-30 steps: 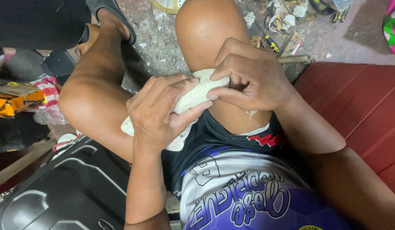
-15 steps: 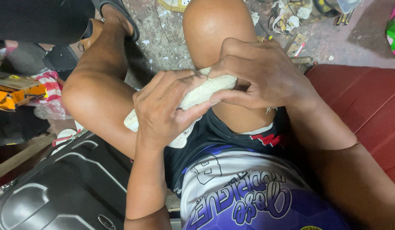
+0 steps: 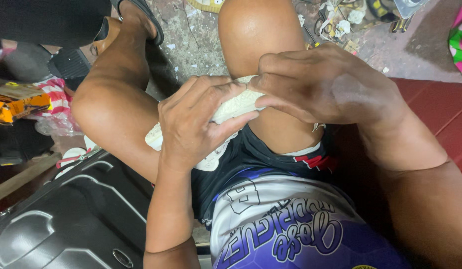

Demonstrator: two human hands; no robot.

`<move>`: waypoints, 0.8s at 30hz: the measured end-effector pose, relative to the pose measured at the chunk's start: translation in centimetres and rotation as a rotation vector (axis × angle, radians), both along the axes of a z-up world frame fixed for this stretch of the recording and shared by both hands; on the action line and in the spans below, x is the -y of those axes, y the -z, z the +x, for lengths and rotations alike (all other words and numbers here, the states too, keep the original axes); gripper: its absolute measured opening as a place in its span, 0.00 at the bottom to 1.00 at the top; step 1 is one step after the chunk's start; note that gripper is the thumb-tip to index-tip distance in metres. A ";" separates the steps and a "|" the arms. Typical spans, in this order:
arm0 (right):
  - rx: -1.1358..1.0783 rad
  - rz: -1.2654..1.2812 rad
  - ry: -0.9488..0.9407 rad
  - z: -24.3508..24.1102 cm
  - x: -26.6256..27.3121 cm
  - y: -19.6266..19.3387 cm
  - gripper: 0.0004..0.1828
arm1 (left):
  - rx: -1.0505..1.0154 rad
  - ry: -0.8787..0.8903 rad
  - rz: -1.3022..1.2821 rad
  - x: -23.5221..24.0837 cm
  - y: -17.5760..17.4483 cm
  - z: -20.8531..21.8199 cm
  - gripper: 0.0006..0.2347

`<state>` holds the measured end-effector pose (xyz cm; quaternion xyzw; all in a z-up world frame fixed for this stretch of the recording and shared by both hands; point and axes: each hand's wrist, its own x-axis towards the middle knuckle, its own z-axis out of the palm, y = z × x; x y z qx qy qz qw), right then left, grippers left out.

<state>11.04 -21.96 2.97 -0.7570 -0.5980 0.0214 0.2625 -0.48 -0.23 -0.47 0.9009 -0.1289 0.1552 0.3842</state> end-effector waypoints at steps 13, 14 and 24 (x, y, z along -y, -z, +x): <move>0.047 -0.115 0.102 -0.2 -1.1 1.8 0.23 | -0.010 -0.008 0.014 -0.1 0.0 0.3 0.17; 0.046 -0.112 0.106 -0.2 -1.3 1.9 0.23 | -0.009 -0.007 0.012 -0.1 0.0 0.2 0.16; -0.153 -0.068 0.039 0.8 -0.6 1.8 0.18 | -0.010 -0.002 -0.012 -0.1 -0.2 0.4 0.17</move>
